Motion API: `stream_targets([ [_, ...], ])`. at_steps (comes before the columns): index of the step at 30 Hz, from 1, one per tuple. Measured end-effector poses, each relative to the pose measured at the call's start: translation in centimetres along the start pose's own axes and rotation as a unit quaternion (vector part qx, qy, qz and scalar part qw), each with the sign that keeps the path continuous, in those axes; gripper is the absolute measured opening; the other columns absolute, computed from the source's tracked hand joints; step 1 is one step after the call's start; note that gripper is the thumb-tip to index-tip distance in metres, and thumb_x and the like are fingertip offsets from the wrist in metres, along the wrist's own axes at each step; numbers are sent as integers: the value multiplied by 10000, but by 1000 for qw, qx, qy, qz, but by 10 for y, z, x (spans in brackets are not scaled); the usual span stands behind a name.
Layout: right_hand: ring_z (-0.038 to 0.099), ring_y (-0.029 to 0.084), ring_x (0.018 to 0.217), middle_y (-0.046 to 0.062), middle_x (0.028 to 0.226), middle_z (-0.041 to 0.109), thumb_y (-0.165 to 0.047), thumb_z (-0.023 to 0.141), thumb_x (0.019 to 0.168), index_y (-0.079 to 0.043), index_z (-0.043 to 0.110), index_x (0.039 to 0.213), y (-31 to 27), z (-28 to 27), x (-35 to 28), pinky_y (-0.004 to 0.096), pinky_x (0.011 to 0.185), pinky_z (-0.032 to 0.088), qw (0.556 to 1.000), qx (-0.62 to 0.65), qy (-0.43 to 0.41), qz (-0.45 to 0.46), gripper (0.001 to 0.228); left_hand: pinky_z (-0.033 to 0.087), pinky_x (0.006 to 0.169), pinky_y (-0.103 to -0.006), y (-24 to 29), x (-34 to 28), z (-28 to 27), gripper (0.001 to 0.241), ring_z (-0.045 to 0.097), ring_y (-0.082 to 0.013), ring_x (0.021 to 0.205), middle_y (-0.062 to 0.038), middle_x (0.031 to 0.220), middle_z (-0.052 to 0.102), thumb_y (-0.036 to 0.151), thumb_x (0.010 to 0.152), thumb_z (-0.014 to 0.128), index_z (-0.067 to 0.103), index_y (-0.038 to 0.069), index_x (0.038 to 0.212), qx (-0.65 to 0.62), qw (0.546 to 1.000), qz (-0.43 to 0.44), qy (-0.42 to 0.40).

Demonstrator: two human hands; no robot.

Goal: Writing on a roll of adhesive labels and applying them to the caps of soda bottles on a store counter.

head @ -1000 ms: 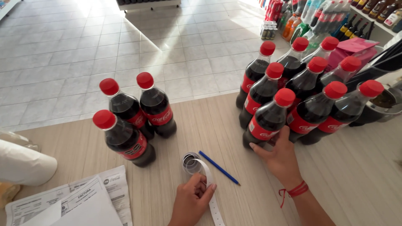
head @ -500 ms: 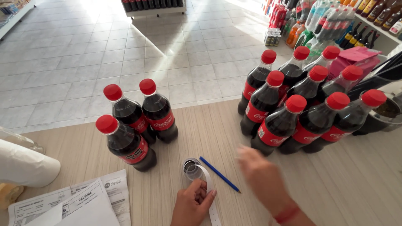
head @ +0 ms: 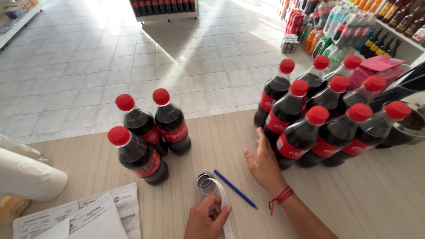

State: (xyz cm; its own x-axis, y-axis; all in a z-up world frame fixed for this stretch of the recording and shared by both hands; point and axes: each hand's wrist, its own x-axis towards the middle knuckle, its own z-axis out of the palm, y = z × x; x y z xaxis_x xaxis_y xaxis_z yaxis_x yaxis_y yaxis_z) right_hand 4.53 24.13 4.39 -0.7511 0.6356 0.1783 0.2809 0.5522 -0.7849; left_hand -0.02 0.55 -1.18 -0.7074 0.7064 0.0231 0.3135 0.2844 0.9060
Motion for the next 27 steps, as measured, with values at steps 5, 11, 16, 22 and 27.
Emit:
stream_targets([
  [5, 698, 273, 1165, 131, 1463, 551, -209, 607, 948, -89, 447, 1464, -13, -6, -21, 385, 941, 600, 999, 16, -6, 46, 553, 426, 505, -252, 11, 1, -5, 306, 449, -68, 519, 59, 556, 539, 291, 893, 849, 602, 148, 784, -22, 999, -28, 11],
  [11, 673, 204, 872, -28, 985, 607, -628, 774, 822, -208, 612, 943, 14, 5, -82, 394, 730, 537, 957, -269, -110, -8, 467, 548, 438, -280, 34, 6, -17, 204, 676, -187, 447, -123, 653, 729, 20, 791, 871, 721, -4, 928, -269, 949, -163, 10],
  [16, 701, 291, 747, -31, 966, 617, -464, 515, 992, -255, 592, 922, 26, 3, -100, 492, 594, 529, 937, -337, -78, 44, 233, 504, 559, -257, 39, 5, -26, 250, 573, -63, 587, 37, 668, 636, 196, 798, 867, 625, 136, 793, -70, 994, -78, -15],
  [22, 778, 123, 562, -22, 835, 823, -359, 618, 947, -116, 605, 1075, -25, -21, -106, 270, 621, 593, 996, -2, 35, 87, 275, 600, 588, -250, 62, 5, -36, 93, 690, -94, 618, -4, 697, 714, 138, 846, 801, 729, 79, 856, -163, 976, -143, -26],
  [27, 626, 166, 837, 25, 978, 620, -284, 680, 933, -134, 700, 1003, -26, 5, -117, 294, 788, 509, 994, -50, -21, -96, 166, 673, 620, -271, 54, 6, -30, 101, 779, -160, 626, -91, 703, 777, 112, 867, 770, 718, 26, 880, -244, 960, -138, -24],
])
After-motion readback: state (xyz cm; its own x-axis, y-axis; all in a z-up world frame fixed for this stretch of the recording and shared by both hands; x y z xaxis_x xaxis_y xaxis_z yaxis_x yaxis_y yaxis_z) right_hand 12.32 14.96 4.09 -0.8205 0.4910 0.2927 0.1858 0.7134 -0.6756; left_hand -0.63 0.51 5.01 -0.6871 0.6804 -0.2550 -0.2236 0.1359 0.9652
